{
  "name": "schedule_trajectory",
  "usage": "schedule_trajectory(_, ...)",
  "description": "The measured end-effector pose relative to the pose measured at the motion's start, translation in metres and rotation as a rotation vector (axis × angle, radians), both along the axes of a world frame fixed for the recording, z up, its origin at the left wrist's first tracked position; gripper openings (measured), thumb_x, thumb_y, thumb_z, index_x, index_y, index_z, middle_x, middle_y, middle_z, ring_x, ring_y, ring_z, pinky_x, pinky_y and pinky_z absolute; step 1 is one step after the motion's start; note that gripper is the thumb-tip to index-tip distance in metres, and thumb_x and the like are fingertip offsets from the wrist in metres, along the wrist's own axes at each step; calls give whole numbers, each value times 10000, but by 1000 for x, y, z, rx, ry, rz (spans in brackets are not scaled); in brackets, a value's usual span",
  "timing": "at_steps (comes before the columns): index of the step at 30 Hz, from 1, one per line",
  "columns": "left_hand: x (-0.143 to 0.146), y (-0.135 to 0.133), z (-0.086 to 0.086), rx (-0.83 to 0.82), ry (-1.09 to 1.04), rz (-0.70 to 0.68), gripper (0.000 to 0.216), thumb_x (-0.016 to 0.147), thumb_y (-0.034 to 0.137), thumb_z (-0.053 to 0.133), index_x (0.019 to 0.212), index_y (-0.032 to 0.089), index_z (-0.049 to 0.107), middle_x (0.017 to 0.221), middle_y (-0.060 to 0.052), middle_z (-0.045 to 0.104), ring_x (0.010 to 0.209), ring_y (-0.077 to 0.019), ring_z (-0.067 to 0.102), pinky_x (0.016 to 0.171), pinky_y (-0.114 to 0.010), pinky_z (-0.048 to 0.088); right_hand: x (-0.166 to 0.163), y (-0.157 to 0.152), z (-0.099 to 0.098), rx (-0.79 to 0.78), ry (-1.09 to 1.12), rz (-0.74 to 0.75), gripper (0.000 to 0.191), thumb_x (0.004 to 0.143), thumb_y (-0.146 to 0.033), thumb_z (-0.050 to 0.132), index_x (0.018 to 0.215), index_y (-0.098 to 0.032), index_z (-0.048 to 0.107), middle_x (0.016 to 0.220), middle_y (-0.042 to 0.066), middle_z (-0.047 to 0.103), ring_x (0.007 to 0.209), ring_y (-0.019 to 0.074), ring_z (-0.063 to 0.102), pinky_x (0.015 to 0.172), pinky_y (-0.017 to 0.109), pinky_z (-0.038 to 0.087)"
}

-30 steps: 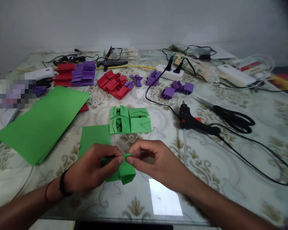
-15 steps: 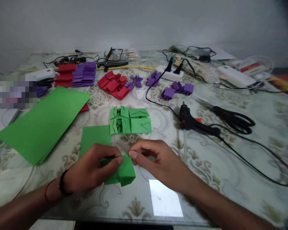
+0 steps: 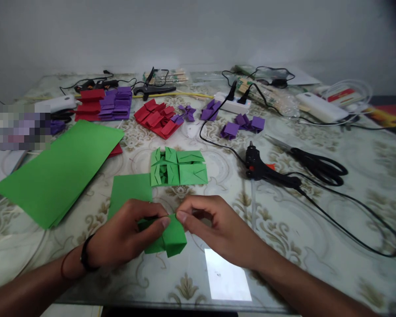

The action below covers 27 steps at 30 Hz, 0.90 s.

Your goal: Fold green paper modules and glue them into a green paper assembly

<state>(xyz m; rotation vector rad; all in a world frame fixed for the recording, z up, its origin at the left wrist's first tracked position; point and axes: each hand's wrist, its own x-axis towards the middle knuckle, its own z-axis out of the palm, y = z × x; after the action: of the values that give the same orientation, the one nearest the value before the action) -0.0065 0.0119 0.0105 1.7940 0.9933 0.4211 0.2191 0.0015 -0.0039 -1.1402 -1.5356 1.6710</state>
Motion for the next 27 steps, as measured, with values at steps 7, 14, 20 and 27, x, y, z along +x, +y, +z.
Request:
schedule_trajectory(7,0,1,-3,-10,-30,5,376,1053,351,529,721,189,603,636,50,510,587,-115,407,546,-231,347,-1,-1,-4,-4,-4,-16,163,914,-318,738,822,-192,687,735,-9,630,678,149,546,616,278,432)
schedule_trajectory(14,0,0,-3,-7,-11,-3,387,1053,352,519,704,201,587,625,51,504,574,-122,411,545,-240,345,-1,0,-1,12,-24,-8,191,936,-329,700,806,-190,689,711,-7,633,662,146,547,605,272,427)
schedule_trajectory(20,1,0,1,-16,-19,0,380,1042,328,518,690,199,579,615,49,497,570,-121,397,542,-237,343,2,1,1,52,-22,-14,279,999,-342,621,771,-192,682,729,6,655,701,150,579,641,267,452)
schedule_trajectory(27,1,0,1,-38,-21,-9,366,1042,344,534,726,186,630,637,43,538,589,-119,430,560,-229,371,0,-1,1,29,-51,-6,252,949,-359,704,768,-183,698,683,-8,623,646,136,528,577,246,421)
